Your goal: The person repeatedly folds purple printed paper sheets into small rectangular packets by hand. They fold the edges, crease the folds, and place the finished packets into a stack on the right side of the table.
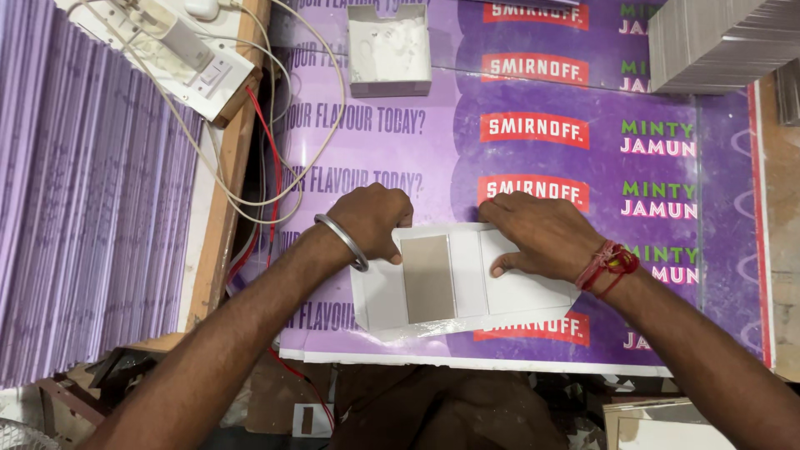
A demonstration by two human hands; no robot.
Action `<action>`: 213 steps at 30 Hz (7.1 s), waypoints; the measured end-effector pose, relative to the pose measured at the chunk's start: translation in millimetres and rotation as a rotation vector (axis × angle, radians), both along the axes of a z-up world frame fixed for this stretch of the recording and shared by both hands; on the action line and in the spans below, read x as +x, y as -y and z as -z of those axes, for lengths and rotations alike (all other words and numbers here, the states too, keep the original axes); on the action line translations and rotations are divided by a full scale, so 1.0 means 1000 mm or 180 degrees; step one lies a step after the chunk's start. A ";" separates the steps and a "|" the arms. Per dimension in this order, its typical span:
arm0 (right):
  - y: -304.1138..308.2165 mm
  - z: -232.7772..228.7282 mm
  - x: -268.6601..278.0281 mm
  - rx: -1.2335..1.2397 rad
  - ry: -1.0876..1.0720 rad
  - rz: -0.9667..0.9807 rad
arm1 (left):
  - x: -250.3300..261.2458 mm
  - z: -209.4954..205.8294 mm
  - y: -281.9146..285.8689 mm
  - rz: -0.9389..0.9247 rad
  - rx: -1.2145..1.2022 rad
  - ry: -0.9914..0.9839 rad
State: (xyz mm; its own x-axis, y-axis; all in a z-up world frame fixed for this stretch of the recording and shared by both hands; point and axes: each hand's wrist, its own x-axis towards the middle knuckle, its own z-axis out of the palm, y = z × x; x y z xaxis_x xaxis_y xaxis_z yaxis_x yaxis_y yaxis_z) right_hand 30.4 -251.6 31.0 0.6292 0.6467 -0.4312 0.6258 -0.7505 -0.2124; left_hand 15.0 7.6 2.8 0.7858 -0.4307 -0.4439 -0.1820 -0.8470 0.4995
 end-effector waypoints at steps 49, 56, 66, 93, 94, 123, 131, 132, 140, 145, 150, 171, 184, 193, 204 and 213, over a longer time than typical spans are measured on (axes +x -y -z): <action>0.037 0.039 -0.067 0.1229 0.1386 0.0027 | -0.133 0.019 0.078 -0.1354 0.0454 0.2162; 0.013 0.025 -0.061 0.1378 0.1815 -0.0077 | -0.120 0.025 0.084 -0.1309 0.0297 0.2665; 0.025 0.021 -0.028 0.1358 -0.0364 0.0572 | -0.180 0.009 0.063 -0.3969 -0.3235 0.2206; 0.004 -0.014 -0.016 0.0088 -0.0055 0.0008 | -0.003 -0.016 0.044 0.0191 0.0303 0.0633; 0.002 -0.009 -0.016 0.0292 0.0067 -0.0004 | -0.006 -0.008 0.042 0.0060 0.0452 0.0578; 0.023 0.011 -0.019 0.0300 0.0359 -0.0026 | -0.078 -0.002 -0.029 -0.0290 -0.0233 0.0672; 0.036 0.025 -0.046 0.0685 0.1218 -0.0310 | -0.144 0.003 -0.017 0.0003 0.0194 0.2833; 0.037 0.026 -0.050 0.0771 0.1313 -0.0307 | -0.145 0.005 -0.016 -0.0089 0.0235 0.2728; 0.044 0.029 -0.063 0.0893 0.1492 -0.0194 | -0.113 0.028 0.085 -0.0726 -0.0266 0.2314; 0.041 0.024 -0.062 0.1022 0.1505 -0.0146 | -0.123 0.018 0.096 -0.0786 0.0106 0.1810; 0.042 0.031 -0.066 0.1164 0.1543 -0.0144 | -0.153 0.020 0.064 -0.1128 0.1056 0.2019; 0.078 0.052 -0.084 -0.0186 0.2129 0.0454 | -0.152 0.019 0.092 -0.1166 0.0330 0.2126; 0.058 0.031 -0.081 0.0396 0.1444 0.0436 | -0.176 0.009 0.085 -0.1549 0.0119 0.2509; 0.058 0.041 -0.120 0.0142 0.0219 0.0984 | -0.164 0.026 0.079 -0.1542 -0.0810 0.2564; 0.041 0.055 -0.076 0.2058 0.1814 0.1388 | -0.090 0.017 0.054 -0.1570 -0.1570 0.1172; 0.040 0.064 -0.068 0.1939 0.2164 0.1608 | -0.070 0.032 0.055 -0.2009 -0.1572 0.1284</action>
